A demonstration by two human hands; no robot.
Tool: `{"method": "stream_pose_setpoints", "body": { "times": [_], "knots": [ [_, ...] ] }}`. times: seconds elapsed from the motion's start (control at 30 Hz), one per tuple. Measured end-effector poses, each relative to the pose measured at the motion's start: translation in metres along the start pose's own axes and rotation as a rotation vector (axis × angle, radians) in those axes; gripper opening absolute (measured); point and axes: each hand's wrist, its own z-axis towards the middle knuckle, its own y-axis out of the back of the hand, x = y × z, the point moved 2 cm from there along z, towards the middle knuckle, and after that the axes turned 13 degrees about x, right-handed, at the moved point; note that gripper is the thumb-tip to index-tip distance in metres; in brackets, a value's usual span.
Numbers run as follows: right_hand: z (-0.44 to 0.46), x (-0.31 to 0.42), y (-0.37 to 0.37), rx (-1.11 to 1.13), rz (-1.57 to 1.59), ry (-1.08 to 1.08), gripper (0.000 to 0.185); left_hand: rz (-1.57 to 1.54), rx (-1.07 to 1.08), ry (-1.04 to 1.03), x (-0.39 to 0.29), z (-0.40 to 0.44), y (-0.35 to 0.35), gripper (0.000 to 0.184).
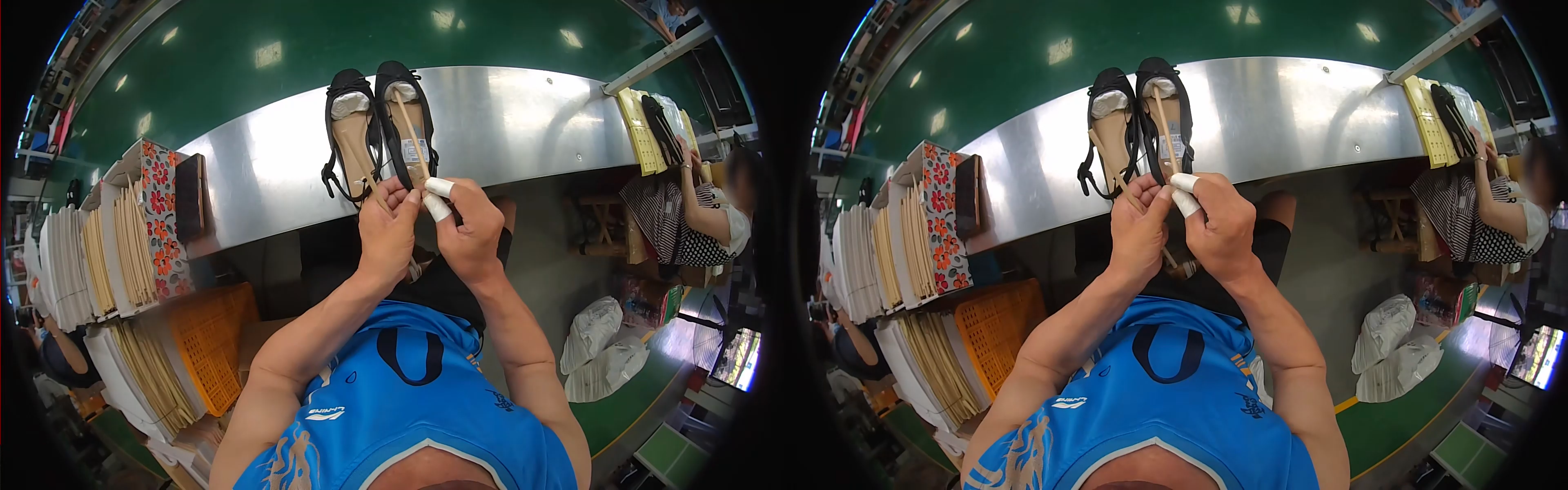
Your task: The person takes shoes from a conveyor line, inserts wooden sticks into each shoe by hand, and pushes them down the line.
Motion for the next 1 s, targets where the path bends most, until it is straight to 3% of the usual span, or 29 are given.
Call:
{"method": "stream_pose_setpoints", "body": {
  "times": [0.07, 0.6, 0.8, 1.0],
  "knots": [
    [0.001, 0.000, -0.002, -0.083, -0.056, 0.065, 0.025, 0.005, -0.005, 0.001, 0.001, 0.001, 0.000, 0.027],
    [0.001, -0.008, -0.008, -0.083, -0.233, 0.250, 0.028, -0.038, 0.014, 0.110, -0.002, 0.000, 0.006, 0.029],
    [0.000, -0.006, -0.003, -0.006, -0.121, 0.086, 0.030, -0.232, -0.004, 0.184, -0.013, -0.008, -0.003, 0.037],
    [-0.004, -0.002, -0.002, 0.077, -0.099, 0.013, 0.039, -0.172, 0.088, 0.100, -0.008, -0.009, -0.006, 0.042]
  ]
}}
